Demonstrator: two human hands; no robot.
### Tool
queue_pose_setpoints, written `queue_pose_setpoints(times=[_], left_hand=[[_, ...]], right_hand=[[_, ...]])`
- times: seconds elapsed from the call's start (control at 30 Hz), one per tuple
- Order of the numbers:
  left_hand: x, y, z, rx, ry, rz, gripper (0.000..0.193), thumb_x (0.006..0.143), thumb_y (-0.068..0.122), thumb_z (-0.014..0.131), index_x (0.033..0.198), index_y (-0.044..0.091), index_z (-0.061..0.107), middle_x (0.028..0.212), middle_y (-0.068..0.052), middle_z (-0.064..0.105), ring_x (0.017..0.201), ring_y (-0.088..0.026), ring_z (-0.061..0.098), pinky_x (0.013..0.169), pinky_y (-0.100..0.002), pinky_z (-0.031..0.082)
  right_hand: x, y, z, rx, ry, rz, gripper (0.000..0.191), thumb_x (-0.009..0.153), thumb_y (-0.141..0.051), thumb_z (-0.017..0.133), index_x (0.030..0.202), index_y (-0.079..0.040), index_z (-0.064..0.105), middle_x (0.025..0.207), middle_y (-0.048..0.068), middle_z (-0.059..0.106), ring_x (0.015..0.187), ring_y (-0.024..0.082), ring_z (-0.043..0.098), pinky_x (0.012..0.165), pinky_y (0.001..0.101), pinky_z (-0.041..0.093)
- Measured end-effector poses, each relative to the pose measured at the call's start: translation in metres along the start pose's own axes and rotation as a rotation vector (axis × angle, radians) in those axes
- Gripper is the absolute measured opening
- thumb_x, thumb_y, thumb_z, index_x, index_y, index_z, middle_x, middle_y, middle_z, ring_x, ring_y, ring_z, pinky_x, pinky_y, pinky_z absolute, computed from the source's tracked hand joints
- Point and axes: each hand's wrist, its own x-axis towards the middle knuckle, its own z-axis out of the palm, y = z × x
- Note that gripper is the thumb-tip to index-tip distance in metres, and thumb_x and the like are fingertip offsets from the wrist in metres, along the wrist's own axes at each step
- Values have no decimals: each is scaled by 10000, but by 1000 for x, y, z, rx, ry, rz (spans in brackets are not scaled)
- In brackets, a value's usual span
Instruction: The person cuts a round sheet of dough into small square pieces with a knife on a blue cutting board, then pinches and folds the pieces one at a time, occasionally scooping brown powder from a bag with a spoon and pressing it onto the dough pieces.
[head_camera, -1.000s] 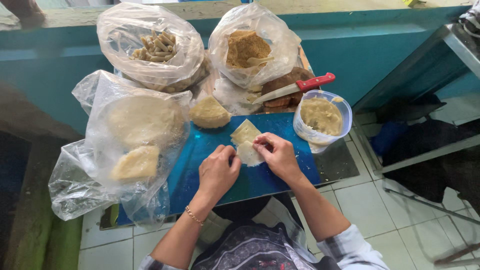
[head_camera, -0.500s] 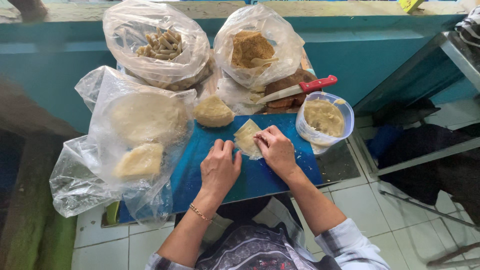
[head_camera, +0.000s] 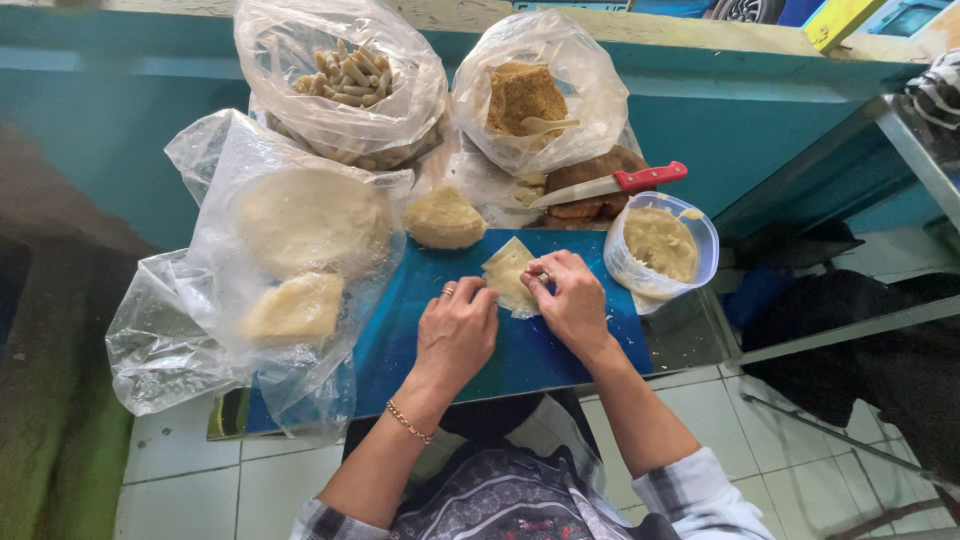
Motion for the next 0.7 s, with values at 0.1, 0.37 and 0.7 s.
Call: queue_pose_setpoints(times=[0.1, 0.37, 0.7], left_hand=[[-1, -2, -3, -55, 73, -5, 140, 865, 111, 695, 998, 68, 698, 1078, -90, 668, 959, -302, 668, 789, -426, 545], [0, 5, -13, -108, 137, -17, 112, 838, 63, 704, 950, 65, 700, 1033, -82, 663, 921, -296, 667, 772, -419, 547], [-1, 1, -14, -151, 173, -13, 148, 796, 13, 695, 934, 66, 690, 1023, -72, 667, 903, -289, 661, 761, -409, 542]], right_hand=[[-11, -5, -14, 72, -30, -70, 141, 871, -199, 791, 943, -83, 759, 933, 40, 746, 870, 235, 688, 734, 341, 552], [1, -7, -20, 310, -197, 129, 173, 896, -169, 759, 1005, -35, 759, 949, 81, 758, 850, 176, 724, 707, 312, 554], [-10, 2, -25, 425, -285, 72, 171, 905, -153, 744, 1001, -12, 745, 966, 81, 766, 873, 132, 731, 782, 285, 583]])
